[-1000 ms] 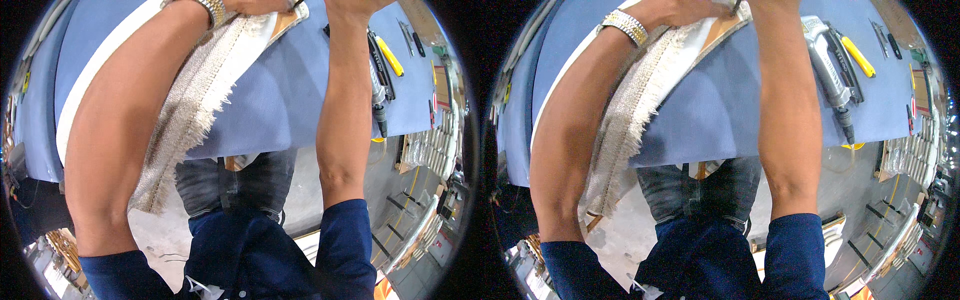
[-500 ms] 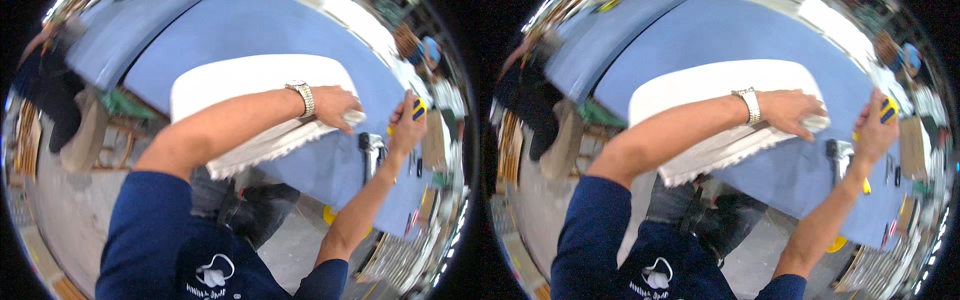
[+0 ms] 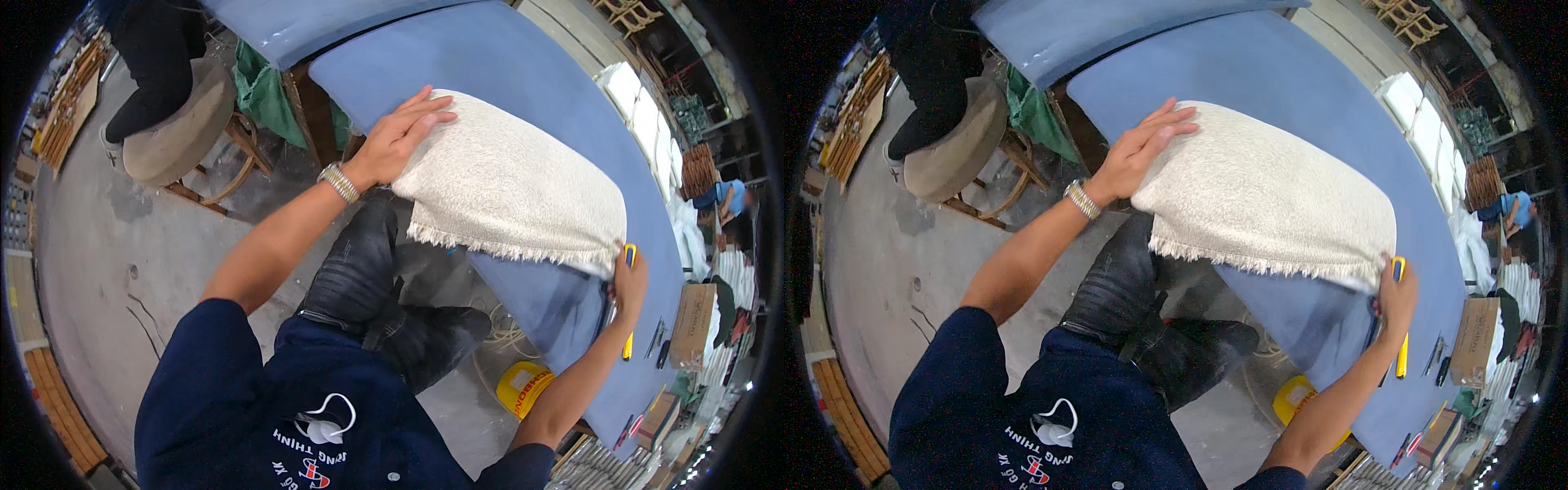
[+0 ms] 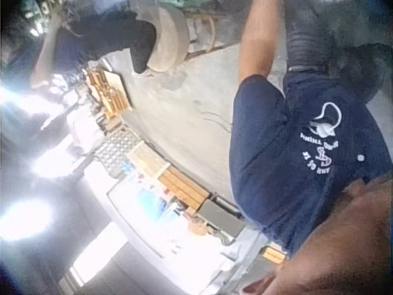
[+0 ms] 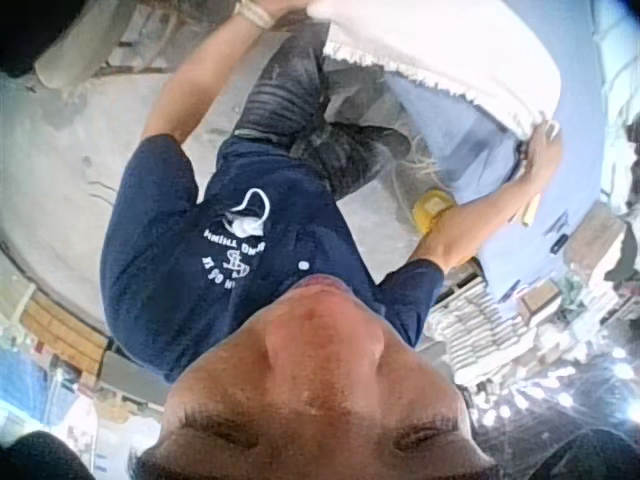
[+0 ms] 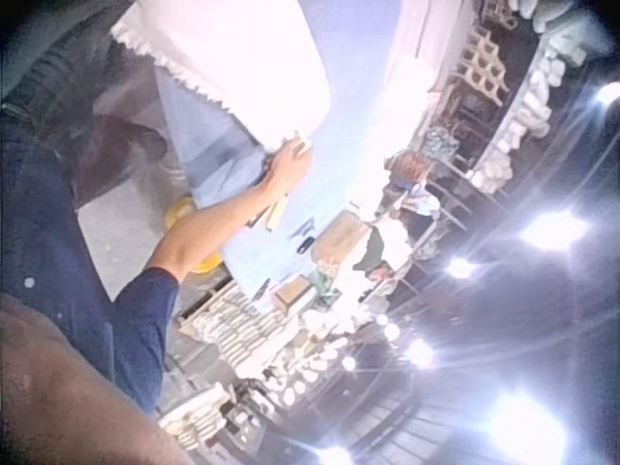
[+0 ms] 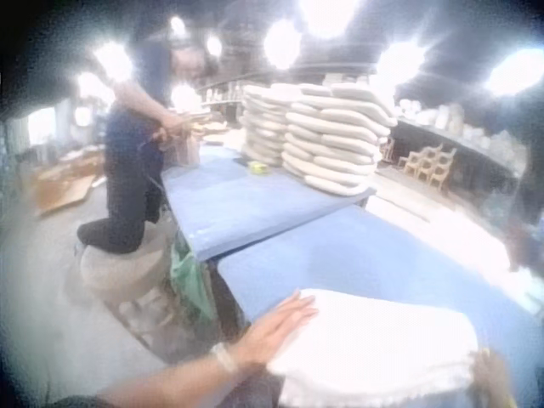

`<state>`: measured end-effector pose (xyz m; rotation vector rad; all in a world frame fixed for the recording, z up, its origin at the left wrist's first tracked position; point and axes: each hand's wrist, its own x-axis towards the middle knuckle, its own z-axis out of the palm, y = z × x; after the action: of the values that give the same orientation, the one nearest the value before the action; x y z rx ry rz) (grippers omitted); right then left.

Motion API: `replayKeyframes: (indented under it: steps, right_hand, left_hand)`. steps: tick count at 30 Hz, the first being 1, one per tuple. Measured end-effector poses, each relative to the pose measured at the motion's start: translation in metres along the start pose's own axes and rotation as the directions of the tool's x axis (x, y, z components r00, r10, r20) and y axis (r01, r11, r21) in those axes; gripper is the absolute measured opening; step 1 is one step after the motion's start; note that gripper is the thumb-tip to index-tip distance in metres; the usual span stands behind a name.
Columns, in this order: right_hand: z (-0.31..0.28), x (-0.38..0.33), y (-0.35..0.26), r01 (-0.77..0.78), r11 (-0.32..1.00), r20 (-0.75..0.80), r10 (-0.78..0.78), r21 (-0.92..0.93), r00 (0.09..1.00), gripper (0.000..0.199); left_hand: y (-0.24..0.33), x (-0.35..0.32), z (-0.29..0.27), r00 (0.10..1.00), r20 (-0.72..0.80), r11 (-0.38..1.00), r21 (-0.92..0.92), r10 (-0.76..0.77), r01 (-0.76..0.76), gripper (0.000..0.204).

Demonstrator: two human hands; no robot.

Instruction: The person assembles a cushion by stapling fabric to foam, trimming excess material, and folding the edges. They handle multiple cushion components and use a staple gun and utility knife to complete the assembly.

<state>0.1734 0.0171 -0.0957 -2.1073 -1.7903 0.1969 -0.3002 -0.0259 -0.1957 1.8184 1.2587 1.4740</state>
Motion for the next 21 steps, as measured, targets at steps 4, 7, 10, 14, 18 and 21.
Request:
replayKeyframes:
  steps: [4, 7, 10, 14, 18, 21]
  right_hand:
    - [-0.004, -0.041, -0.027, 0.234, 0.965, -0.192, -0.253, -0.117, 0.948, 0.034]
    - [0.024, -0.109, -0.106, 0.602, 0.798, -0.191, -0.585, 0.039, 0.788, 0.046]
    - [0.067, -0.166, -0.175, 0.757, 0.654, 0.098, -0.753, -0.004, 0.651, 0.066]
    - [0.126, -0.166, -0.188, 0.831, 0.531, 0.019, -0.841, -0.163, 0.541, 0.064]
    - [0.12, -0.144, -0.192, 0.839, 0.534, -0.076, -0.846, -0.104, 0.528, 0.061]
    - [0.103, -0.14, -0.195, 0.877, 0.481, -0.201, -0.856, 0.027, 0.476, 0.05]
  left_hand:
    - [-0.013, 0.026, -0.002, 0.996, 0.084, 1.0, 0.017, -0.013, 0.011, 0.039]
    - [-0.019, 0.029, 0.001, 0.997, 0.071, 1.0, 0.002, -0.009, 0.009, 0.036]
    - [-0.021, 0.025, 0.002, 0.999, 0.033, 0.999, -0.034, -0.009, 0.01, 0.034]
    - [-0.014, 0.029, 0.012, 0.998, -0.03, 0.983, -0.176, -0.062, 0.056, 0.03]
    - [0.0, 0.032, 0.018, 0.978, -0.117, 0.941, -0.313, -0.17, 0.126, 0.028]
    - [0.013, 0.037, 0.022, 0.956, -0.143, 0.905, -0.383, -0.256, 0.185, 0.027]
